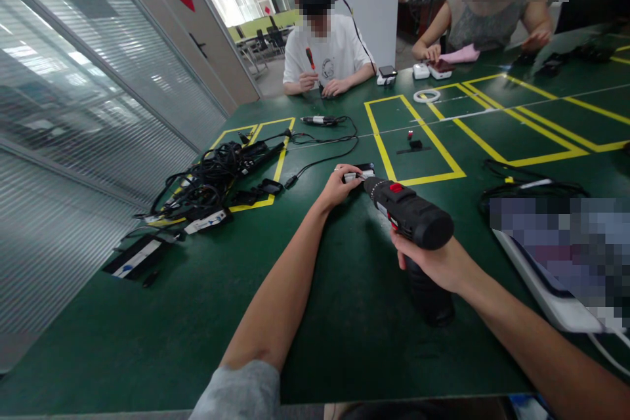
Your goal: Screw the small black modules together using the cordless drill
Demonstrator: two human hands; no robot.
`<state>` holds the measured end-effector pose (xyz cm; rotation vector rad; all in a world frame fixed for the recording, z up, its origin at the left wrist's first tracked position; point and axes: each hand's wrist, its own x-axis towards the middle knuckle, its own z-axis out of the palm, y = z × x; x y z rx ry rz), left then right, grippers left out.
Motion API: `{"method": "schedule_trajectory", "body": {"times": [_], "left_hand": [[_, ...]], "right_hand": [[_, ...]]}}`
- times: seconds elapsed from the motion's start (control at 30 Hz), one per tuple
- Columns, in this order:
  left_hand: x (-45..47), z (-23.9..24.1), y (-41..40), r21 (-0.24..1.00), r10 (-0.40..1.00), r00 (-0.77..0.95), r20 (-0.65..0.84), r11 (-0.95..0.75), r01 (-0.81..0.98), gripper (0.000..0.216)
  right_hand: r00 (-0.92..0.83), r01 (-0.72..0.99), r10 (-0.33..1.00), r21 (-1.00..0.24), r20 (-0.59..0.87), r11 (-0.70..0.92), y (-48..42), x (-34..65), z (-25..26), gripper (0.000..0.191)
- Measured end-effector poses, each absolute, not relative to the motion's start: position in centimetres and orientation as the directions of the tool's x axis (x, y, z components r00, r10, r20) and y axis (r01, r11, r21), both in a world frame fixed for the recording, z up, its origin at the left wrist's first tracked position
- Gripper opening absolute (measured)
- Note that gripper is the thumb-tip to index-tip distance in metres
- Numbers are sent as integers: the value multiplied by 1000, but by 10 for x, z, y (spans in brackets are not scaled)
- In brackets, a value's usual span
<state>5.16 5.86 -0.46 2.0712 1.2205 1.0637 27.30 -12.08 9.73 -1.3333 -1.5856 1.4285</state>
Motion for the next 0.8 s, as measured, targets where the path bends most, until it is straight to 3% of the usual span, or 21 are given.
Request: {"method": "schedule_trajectory", "body": {"times": [0.3, 0.53, 0.8], "left_hand": [[52, -7, 60, 754, 887, 277, 369, -460, 469, 21], [52, -4, 59, 752, 891, 277, 361, -453, 479, 21], [53, -3, 58, 748, 899, 271, 345, -438, 499, 21]], "right_hand": [[-343, 266, 920, -959, -187, -96, -119, 275, 93, 29], [-304, 241, 937, -965, -173, -100, -120, 274, 95, 40], [-326, 234, 933, -970, -148, -72, -122, 276, 95, 34]]}}
